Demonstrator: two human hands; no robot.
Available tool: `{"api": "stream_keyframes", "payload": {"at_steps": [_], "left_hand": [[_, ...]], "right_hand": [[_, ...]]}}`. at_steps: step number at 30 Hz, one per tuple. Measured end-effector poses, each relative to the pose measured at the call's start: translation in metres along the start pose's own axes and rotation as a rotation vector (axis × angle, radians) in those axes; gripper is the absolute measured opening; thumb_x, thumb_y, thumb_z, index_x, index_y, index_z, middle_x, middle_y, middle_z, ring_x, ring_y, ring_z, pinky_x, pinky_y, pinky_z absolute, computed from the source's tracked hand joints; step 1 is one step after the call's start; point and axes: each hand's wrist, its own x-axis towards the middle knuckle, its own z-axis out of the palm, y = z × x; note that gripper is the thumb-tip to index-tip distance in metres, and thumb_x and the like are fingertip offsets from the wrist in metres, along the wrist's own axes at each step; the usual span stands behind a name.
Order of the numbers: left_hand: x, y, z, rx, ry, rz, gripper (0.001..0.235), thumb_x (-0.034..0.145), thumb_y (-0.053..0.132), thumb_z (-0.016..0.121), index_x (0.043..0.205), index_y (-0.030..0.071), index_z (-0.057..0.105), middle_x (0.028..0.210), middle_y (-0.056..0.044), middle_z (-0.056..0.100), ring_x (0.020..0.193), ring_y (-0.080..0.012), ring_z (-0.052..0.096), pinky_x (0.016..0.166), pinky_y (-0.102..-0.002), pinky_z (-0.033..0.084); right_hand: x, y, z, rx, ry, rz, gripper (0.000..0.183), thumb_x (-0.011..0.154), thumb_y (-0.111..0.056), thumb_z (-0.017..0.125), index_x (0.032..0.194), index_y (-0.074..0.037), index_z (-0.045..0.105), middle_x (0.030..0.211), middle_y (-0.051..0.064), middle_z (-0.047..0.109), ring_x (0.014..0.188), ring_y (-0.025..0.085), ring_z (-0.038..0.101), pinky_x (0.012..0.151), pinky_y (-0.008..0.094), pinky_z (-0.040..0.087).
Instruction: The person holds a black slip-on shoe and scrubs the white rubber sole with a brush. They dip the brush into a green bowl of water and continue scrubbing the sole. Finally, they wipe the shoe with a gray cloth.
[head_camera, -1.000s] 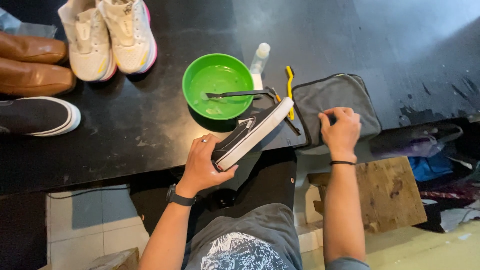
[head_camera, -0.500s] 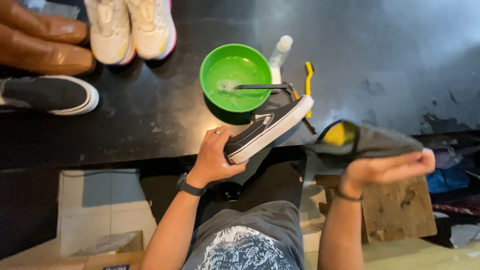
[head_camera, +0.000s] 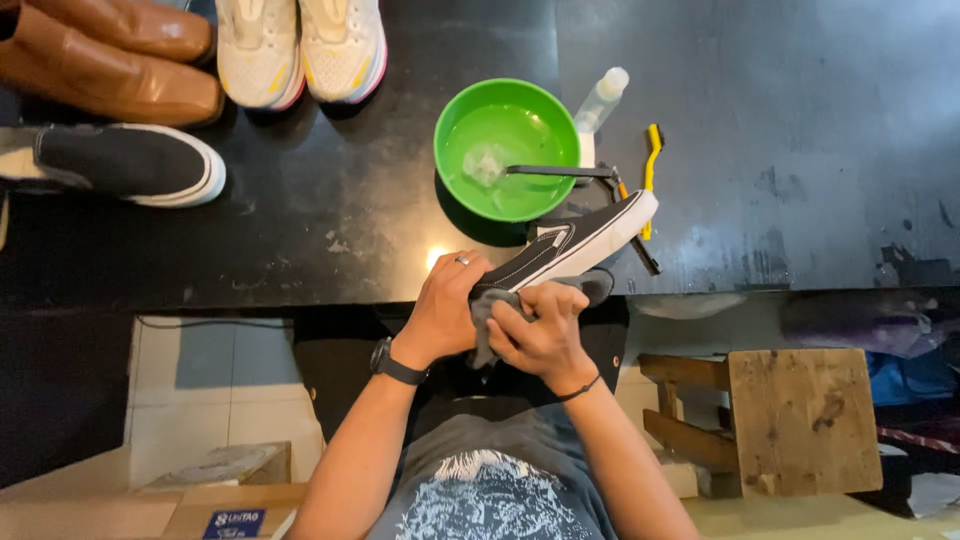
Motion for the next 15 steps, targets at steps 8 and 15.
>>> {"api": "stream_keyframes", "payload": {"at_steps": [8,15], "left_hand": [[0.012,0.028,-0.014,0.026,0.019,0.007,0.053,0.06,0.038,0.09,0.092,0.006,0.061,0.074,-0.01,0.056,0.078,-0.0303,0.065,0.093,-0.042,0.05],[0.001,-0.004,0.0,0.0,-0.016,-0.016,0.049,0.062,0.041,0.088,0.086,0.011,0.058,0.071,0.0,0.048,0.074,-0.0238,0.059,0.09,-0.038,0.048]], "right_hand": [[0.019,0.095,-0.024,-0.173,0.241,0.111,0.032,0.095,-0.02,0.069,0.067,-0.013,0.055,0.075,0.004,0.042,0.067,0.03,0.044,0.078,0.044,0.037],[0.039,-0.027,-0.022,0.095,0.147,0.059,0.03,0.092,-0.051,0.071,0.094,-0.021,0.068,0.101,0.004,0.054,0.092,0.029,0.049,0.089,0.044,0.044]]}}
